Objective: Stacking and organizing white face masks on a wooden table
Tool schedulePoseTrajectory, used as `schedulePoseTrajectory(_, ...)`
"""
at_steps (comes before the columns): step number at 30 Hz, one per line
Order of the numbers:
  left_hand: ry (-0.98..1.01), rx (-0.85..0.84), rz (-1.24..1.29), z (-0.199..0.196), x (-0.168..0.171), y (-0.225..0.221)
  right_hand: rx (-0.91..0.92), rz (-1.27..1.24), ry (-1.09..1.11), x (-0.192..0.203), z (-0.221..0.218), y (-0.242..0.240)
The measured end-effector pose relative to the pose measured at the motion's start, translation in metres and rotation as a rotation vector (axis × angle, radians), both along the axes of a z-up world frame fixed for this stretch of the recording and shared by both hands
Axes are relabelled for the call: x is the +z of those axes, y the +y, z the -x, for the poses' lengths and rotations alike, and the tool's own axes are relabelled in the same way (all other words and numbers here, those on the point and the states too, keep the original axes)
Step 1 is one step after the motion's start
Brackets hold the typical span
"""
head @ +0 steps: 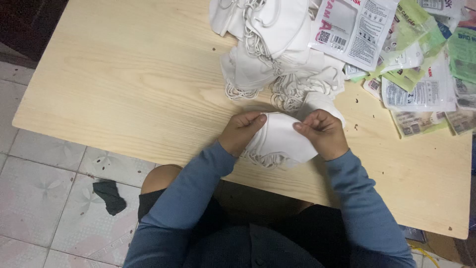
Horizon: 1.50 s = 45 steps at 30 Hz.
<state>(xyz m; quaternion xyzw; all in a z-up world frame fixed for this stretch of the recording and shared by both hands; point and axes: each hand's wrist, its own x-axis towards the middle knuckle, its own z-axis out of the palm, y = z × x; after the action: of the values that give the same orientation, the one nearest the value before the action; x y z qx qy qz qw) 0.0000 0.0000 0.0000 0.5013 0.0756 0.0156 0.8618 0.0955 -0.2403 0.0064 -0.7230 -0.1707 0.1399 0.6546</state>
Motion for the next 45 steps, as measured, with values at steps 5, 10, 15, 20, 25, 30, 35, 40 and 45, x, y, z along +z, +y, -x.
schedulePoseTrajectory(5,-0.038,0.013,0.001,0.009,0.022,-0.003,-0.003,0.019,-0.011,0.012,0.012,0.015)
schedulePoseTrajectory(10,-0.041,0.024,-0.062,0.007,0.007,0.001,-0.042,0.113,-0.154,0.036,-0.003,-0.002)
schedulePoseTrajectory(15,-0.063,0.103,-0.039,0.008,0.013,0.001,-0.163,0.739,-0.646,0.043,-0.029,-0.034)
schedulePoseTrajectory(20,-0.145,0.128,-0.283,0.005,-0.016,0.008,-0.126,0.962,-0.488,0.024,-0.039,-0.042)
schedulePoseTrajectory(25,-0.231,0.165,-0.441,0.011,0.007,0.005,-0.201,1.029,-0.6,0.015,-0.04,-0.046)
schedulePoseTrajectory(30,-0.182,0.177,-0.495,0.01,0.009,0.001,-0.214,1.107,-0.71,0.002,-0.044,-0.051)
schedulePoseTrajectory(35,-0.206,0.161,-0.5,0.007,0.01,0.002,-0.189,1.102,-0.736,-0.008,-0.045,-0.056)
schedulePoseTrajectory(40,-0.185,0.138,-0.485,0.012,0.019,-0.001,-0.161,1.119,-0.68,0.003,-0.041,-0.051)
schedulePoseTrajectory(45,-0.149,0.132,-0.477,0.013,0.024,-0.001,-0.13,1.047,-0.531,0.013,-0.042,-0.048)
